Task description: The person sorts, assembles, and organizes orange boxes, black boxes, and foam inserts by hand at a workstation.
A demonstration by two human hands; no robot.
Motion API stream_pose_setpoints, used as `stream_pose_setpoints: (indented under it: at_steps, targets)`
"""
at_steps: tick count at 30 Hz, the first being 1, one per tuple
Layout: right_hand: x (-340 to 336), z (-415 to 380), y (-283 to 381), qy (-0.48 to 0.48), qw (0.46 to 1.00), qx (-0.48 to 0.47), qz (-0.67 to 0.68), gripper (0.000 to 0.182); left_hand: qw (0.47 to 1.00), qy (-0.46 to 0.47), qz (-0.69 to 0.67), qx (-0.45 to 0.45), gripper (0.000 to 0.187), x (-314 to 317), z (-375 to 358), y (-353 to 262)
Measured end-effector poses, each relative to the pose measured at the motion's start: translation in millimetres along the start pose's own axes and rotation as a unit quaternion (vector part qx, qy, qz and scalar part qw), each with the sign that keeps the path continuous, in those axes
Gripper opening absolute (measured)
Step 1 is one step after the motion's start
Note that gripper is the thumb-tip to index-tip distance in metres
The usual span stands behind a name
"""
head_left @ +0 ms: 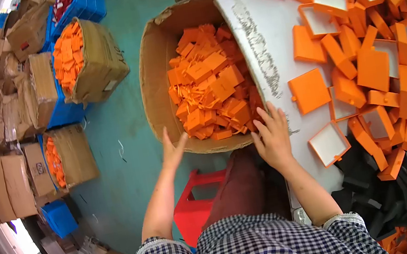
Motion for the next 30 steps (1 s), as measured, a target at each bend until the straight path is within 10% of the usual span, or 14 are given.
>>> stream_pose_setpoints:
  at_steps: [6,16,22,30]
  targets:
    - [-15.9,-9.7,-26.3,-0.126,0.963,0.075,0.225,0.011,0.957,0.063,0.221,0.179,0.109,97.3,16.5,-13.2]
    - [-14.8,-16.8,-30.0,-0.081,0.974,0.074,0.199,0.007,0.839,0.135,0.467,0.244,0.107,234.0,162.9,-22.3]
    - [-17.1,-18.0,-34.6,-0.088,0.969,0.090,0.213,0.006,0.902,0.076,0.304,0.298,0.091,169.2,132.7,-7.7]
    - [-17.4,-18.7,-33.6,-0.074,0.974,0.092,0.193,0.005,0.952,-0.060,0.257,0.154,0.075,51.6,116.1,60.0]
Point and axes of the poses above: each hand's wrist, its own z-axis towards the middle knuckle, its own x-axis out of the palm, y = z × x, the point moved 9 cm from there along z, towards the middle knuckle, and after that the axes turned 2 degrees about -z, right-handed, at the moved point
